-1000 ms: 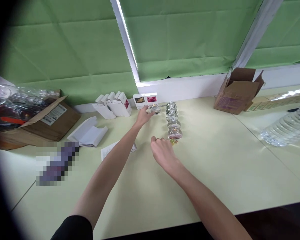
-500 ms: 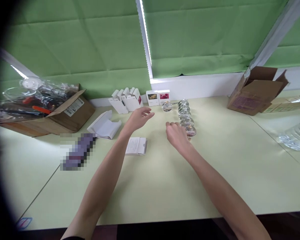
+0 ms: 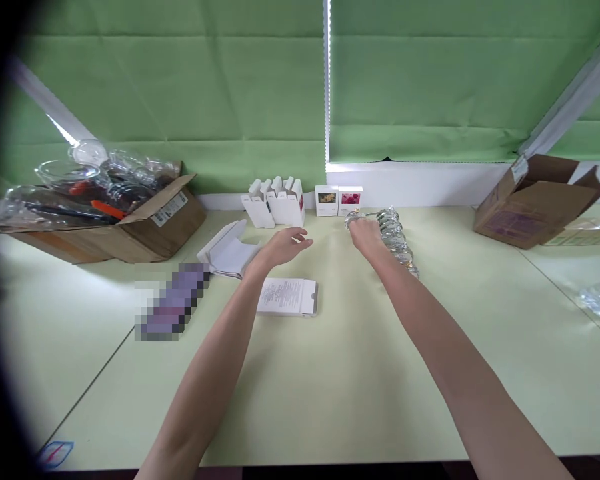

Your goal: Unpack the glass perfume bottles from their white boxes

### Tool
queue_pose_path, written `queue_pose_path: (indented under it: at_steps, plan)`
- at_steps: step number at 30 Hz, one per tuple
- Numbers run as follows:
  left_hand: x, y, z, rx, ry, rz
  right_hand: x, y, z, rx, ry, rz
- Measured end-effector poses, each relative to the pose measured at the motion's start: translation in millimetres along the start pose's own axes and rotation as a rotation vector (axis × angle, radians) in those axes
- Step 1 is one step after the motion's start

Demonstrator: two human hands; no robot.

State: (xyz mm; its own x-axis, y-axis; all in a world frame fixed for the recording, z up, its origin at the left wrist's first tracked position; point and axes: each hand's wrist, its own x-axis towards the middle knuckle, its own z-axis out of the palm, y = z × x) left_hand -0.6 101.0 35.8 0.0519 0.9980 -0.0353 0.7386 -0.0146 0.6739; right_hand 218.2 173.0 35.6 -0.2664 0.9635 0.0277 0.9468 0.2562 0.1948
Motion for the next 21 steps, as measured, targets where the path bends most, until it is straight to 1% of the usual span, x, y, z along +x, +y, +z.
queue_pose_path:
  at_steps: [2, 4, 9, 12, 15, 18, 21]
  plan:
    - [0.3, -1.6, -3.1, 0.004, -0.011, -0.003, 1.4, -0.5, 2.2, -0.003, -0.006, 0.014]
    - [0.6, -2.9, -5.7, 0.011, -0.013, -0.008, 2.6, 2.4, -0.6, 0.000, -0.001, 0.047]
    - [0.5, -4.2, -9.4, 0.012, -0.004, -0.001, 14.1, 18.3, -25.0, 0.060, 0.058, 0.174]
    - [0.5, -4.3, -10.0, -0.002, -0.011, 0.001, 32.2, 21.6, -39.8, 0.121, 0.045, 0.143]
    - [1.1, -5.1, -10.2, -0.005, -0.012, 0.000, 56.8, 15.6, -46.4, 0.168, -0.037, 0.064]
    - [2.0, -6.7, -10.6, -0.016, -0.015, 0.005, 82.4, 4.8, -44.5, 0.181, -0.117, 0.050]
    - [3.2, -7.5, -11.4, -0.040, -0.020, 0.014, 104.3, -5.5, -36.4, 0.169, -0.139, 0.062]
